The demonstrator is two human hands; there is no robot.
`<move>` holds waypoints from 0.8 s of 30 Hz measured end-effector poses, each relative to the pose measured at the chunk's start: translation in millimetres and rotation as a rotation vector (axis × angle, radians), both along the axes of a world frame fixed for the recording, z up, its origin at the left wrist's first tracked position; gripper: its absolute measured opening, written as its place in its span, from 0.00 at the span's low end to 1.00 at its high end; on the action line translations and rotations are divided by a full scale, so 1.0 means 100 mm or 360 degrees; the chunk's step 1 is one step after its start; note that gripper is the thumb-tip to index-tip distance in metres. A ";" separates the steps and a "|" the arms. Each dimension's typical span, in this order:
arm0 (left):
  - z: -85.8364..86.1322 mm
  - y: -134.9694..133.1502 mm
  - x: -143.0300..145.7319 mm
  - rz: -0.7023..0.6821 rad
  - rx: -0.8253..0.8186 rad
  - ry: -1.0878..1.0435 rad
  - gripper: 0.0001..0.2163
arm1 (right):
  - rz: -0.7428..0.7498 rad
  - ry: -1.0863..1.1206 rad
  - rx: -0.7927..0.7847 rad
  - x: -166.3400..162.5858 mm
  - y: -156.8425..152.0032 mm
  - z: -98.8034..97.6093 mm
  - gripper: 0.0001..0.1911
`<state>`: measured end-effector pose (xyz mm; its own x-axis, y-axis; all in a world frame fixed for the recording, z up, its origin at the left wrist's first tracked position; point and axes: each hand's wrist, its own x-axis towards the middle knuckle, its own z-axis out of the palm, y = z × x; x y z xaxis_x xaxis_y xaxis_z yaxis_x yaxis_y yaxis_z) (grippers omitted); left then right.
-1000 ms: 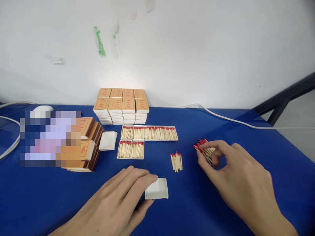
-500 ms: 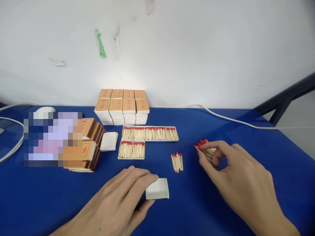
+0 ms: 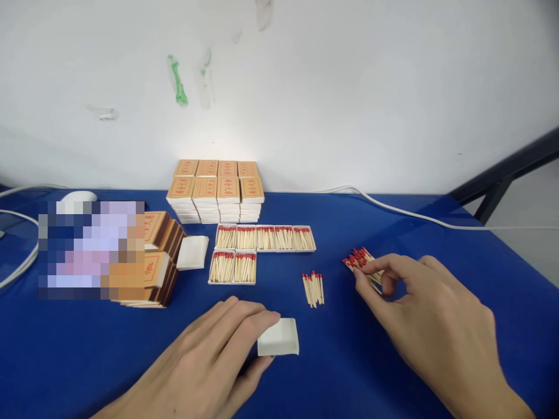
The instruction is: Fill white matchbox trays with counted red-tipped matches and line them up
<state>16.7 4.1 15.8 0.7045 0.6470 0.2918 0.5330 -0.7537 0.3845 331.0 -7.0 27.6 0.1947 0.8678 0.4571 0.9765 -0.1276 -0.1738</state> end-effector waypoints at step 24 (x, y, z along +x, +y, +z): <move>0.01 -0.04 -0.03 0.0002 0.0002 -0.0014 0.15 | 0.0151 -0.0111 0.0002 0.01 -0.04 -0.08 0.20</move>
<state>13.8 -0.2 16.5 0.7010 0.6476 0.2987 0.5306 -0.7534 0.3883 332.5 -10.9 19.8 0.0793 0.8801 0.4681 0.9939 -0.0338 -0.1048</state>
